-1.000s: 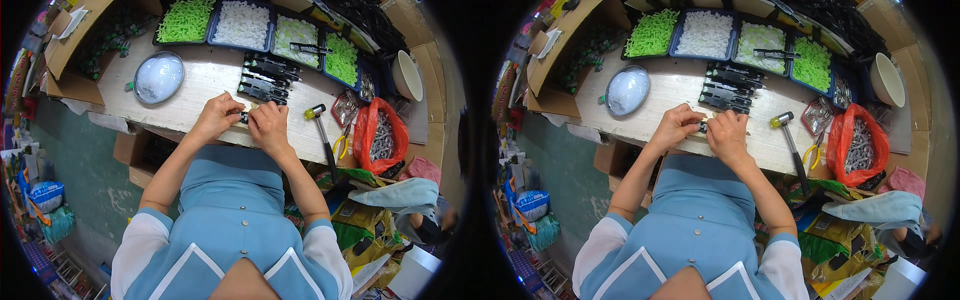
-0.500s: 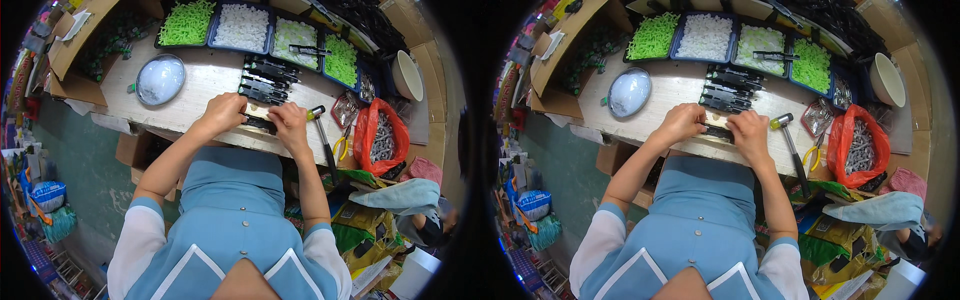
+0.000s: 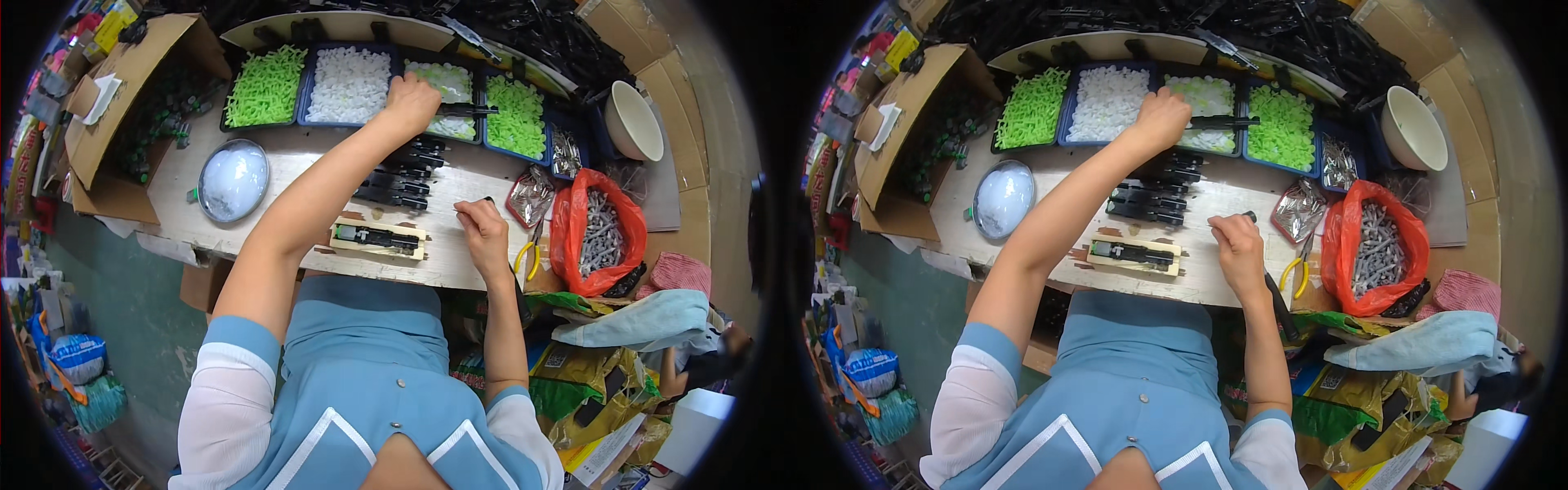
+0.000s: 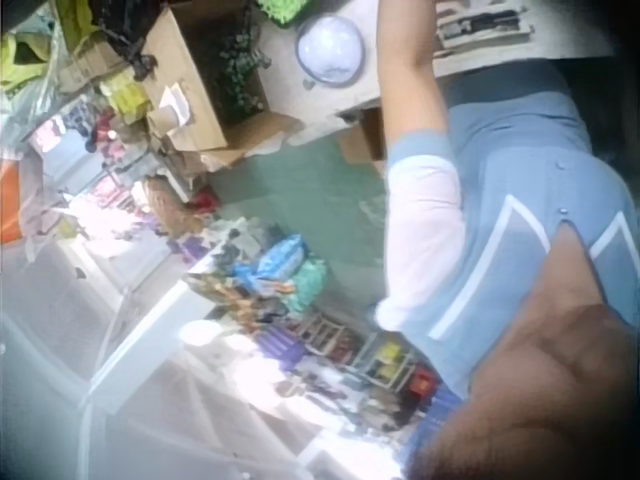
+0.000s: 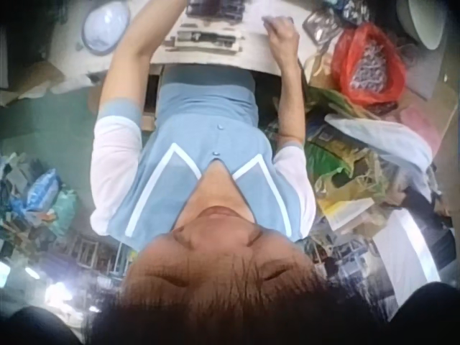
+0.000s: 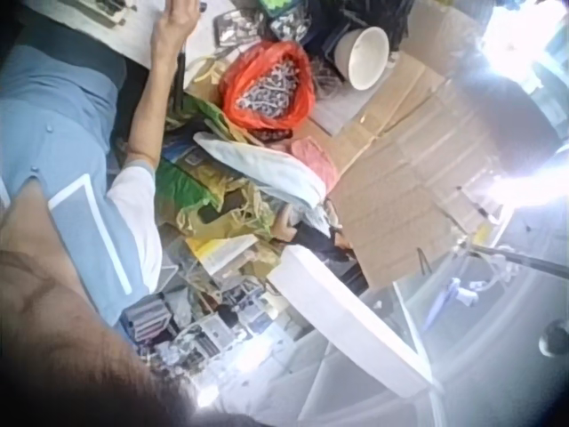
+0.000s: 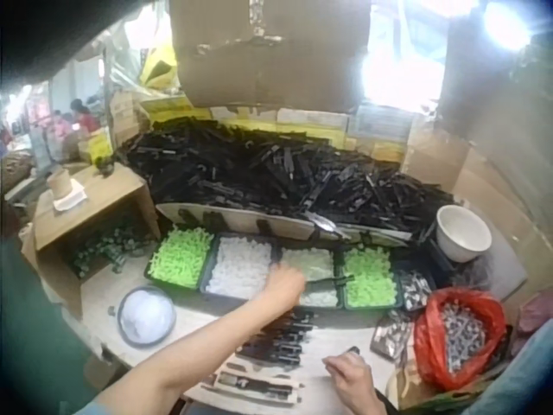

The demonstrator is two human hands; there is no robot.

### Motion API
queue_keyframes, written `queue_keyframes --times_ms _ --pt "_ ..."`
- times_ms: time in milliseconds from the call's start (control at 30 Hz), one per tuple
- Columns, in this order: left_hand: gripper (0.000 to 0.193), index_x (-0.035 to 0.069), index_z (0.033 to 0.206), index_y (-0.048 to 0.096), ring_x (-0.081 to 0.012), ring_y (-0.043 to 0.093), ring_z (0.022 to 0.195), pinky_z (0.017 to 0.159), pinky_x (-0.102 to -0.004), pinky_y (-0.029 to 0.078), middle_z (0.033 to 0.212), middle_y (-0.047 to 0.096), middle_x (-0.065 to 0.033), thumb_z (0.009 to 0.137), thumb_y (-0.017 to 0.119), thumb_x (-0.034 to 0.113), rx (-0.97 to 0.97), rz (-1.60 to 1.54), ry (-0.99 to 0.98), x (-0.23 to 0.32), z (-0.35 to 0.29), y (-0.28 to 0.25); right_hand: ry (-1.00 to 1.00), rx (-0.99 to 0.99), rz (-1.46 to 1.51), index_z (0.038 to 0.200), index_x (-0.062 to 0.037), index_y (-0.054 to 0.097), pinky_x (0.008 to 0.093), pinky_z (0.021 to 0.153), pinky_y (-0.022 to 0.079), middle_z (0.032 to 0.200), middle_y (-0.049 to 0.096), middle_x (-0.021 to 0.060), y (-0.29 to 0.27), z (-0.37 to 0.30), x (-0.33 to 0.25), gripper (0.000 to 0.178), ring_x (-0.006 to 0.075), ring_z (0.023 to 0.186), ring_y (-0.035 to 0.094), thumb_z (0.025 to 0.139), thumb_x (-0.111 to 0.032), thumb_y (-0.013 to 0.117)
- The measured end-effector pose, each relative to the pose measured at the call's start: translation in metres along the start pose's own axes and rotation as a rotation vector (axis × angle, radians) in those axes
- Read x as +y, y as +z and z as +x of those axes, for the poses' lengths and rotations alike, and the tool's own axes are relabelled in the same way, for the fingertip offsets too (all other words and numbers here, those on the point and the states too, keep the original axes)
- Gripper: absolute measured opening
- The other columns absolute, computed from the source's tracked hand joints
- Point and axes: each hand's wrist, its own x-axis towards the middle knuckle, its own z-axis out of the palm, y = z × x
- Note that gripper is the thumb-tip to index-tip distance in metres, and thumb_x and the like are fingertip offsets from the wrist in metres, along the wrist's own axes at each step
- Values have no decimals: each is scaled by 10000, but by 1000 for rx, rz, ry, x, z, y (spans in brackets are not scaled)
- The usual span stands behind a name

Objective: Assembling small plastic components at a factory workbench using a jig and small tools.

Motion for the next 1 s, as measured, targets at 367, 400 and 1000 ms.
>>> queue_keyframes --times_ms 367,400,1000 --pt "95 25 683 656 -306 554 849 694 -409 422 809 625 -125 640 580 63 -41 13 48 -1 2 9 33 -17 -81 821 -34 614 329 703 375 760 579 81 -2 -5 10 58 243 776 534 765 -29 599" --pt "95 25 683 656 -306 554 849 694 -409 422 809 625 -125 640 580 63 -35 15 47 -3 2 11 21 -21 -106 817 -43 612 329 702 362 765 576 73 -1 -4 8 56 237 784 530 764 -30 600" --pt "113 87 720 678 -341 606 742 687 -427 479 717 628 -163 632 607 85 -72 -278 10 -3 -6 -2 -64 -17 -166 783 -26 597 341 663 399 754 575 80 8 5 -3 63 249 771 534 730 6 609"
